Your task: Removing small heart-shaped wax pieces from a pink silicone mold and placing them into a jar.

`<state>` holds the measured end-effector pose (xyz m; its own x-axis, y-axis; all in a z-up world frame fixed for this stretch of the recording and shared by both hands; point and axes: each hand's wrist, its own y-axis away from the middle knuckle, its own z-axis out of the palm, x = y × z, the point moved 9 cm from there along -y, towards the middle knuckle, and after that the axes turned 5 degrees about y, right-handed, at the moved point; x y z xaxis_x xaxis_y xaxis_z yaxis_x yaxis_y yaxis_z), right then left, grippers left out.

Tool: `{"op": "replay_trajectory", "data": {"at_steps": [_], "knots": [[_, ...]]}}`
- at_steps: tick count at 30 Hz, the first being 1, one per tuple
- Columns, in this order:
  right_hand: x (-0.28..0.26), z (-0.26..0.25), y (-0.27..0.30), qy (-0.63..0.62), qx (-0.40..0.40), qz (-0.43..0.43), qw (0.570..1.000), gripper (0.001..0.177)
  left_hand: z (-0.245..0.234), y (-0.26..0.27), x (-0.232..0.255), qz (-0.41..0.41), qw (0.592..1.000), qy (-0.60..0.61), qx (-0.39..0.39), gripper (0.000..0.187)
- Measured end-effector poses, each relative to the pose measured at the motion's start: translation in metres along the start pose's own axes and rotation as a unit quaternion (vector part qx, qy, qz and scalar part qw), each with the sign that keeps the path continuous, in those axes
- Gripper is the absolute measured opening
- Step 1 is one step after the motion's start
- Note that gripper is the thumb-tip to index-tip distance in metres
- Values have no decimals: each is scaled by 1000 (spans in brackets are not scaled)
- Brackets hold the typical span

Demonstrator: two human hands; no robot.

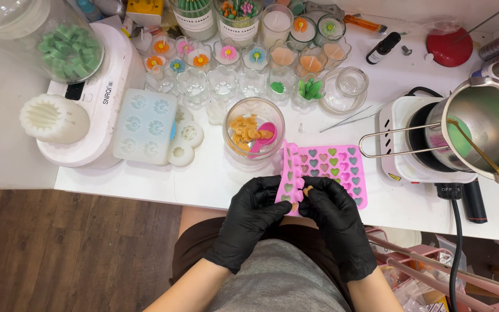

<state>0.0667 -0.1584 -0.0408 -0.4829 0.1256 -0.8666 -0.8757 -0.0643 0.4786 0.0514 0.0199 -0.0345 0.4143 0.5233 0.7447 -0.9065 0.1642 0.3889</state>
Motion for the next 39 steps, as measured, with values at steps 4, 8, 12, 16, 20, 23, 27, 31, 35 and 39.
{"op": "replay_trajectory", "data": {"at_steps": [4, 8, 12, 16, 20, 23, 27, 31, 35, 39], "knots": [[15, -19, -4, -13, -18, -49, 999, 27, 2, -1, 1, 10, 1000, 9, -4, 43], [10, -16, 5, 2, -7, 6, 1000, 33, 1, -2, 2, 18, 1000, -21, 6, 45], [7, -7, 19, 72, 19, 58, 996, 32, 9, -2, 4, 22, 1000, -11, -6, 45], [2, -8, 17, 136, 10, -40, 990, 41, 24, -3, 14, 82, 996, -17, -31, 51], [-3, -1, 16, 70, -4, -36, 997, 44, 32, -8, 14, 123, 992, -33, -26, 53], [13, -11, 8, -26, 14, 11, 999, 37, 33, -13, 14, 126, 991, -31, -33, 50], [16, -20, 1, -43, 12, 27, 999, 28, 19, -8, 14, 100, 995, -17, -21, 53], [-39, -8, -1, 99, 8, -28, 995, 26, -11, -6, -2, 28, 999, 7, 26, 54], [-129, 43, 3, 191, 1, -140, 972, 27, -27, -6, -9, 30, 998, 25, 41, 44], [-176, 113, -9, 261, -121, -271, 919, 31, -30, -4, -13, 5, 998, 19, 57, 41]]}}
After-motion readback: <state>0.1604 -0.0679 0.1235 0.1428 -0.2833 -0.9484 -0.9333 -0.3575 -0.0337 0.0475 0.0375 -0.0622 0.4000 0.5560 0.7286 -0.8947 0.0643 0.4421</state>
